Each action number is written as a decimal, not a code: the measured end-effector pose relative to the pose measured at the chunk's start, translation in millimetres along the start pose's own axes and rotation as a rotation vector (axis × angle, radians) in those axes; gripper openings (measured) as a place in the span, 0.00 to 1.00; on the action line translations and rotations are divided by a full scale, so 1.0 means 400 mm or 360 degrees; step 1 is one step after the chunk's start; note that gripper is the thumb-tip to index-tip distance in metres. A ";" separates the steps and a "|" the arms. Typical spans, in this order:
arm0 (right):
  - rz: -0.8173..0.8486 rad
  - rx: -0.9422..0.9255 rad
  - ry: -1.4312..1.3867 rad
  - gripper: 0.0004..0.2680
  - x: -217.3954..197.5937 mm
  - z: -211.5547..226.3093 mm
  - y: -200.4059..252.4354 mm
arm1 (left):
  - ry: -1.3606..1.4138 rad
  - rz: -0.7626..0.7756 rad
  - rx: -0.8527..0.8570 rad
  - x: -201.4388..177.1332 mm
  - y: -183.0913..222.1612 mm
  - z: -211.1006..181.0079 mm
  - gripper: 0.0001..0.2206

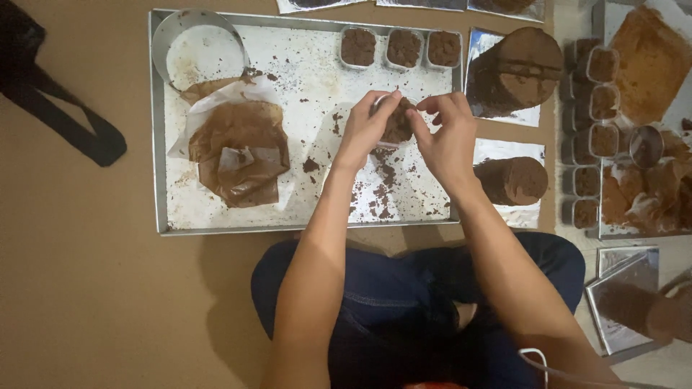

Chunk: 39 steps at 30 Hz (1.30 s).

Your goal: The person is sitting on the floor, filling small square containers with pieces of cake and using a thin metal tool to trim or cut the cake to fit.

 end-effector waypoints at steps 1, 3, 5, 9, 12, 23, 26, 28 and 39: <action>-0.0001 -0.0001 -0.0001 0.04 0.003 -0.002 -0.003 | 0.0000 -0.0001 0.0002 0.000 -0.002 -0.006 0.23; 0.0004 0.0095 0.0003 0.02 0.005 -0.006 0.001 | 0.0009 0.0003 0.0000 0.000 0.003 -0.010 0.22; 0.0030 0.0078 0.0031 0.01 0.002 -0.006 0.004 | -0.0010 0.0015 -0.0004 0.004 0.016 -0.024 0.20; -0.0008 0.0125 -0.0071 0.02 -0.001 -0.020 0.008 | -0.0007 0.0064 0.0108 0.008 0.013 -0.008 0.21; -0.0061 0.0406 -0.0257 0.03 -0.022 -0.012 0.004 | -0.0078 0.0066 0.0183 0.009 0.008 -0.001 0.19; -0.0014 0.0670 -0.0435 0.06 0.050 -0.103 0.003 | 0.0032 0.0133 0.0025 0.011 0.001 0.005 0.17; 0.0033 0.0682 -0.0415 0.06 0.059 -0.113 0.004 | 0.0090 0.0170 -0.0019 0.016 0.000 0.002 0.17; 0.0062 0.0717 -0.0414 0.06 0.057 -0.111 0.004 | 0.0099 0.0178 -0.0038 0.013 0.016 -0.018 0.16; 0.0275 0.0954 -0.0932 0.15 0.011 -0.086 0.055 | 0.0243 0.0166 -0.0252 0.003 0.040 -0.063 0.23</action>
Point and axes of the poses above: each hand's wrist, its own y-axis away from the middle knuckle, its own x-axis out of the palm, z = x × y, the point moved 1 cm from there along -y, towards the middle knuckle, and after that the axes turned 14 degrees about -z, right-handed, at the moved point
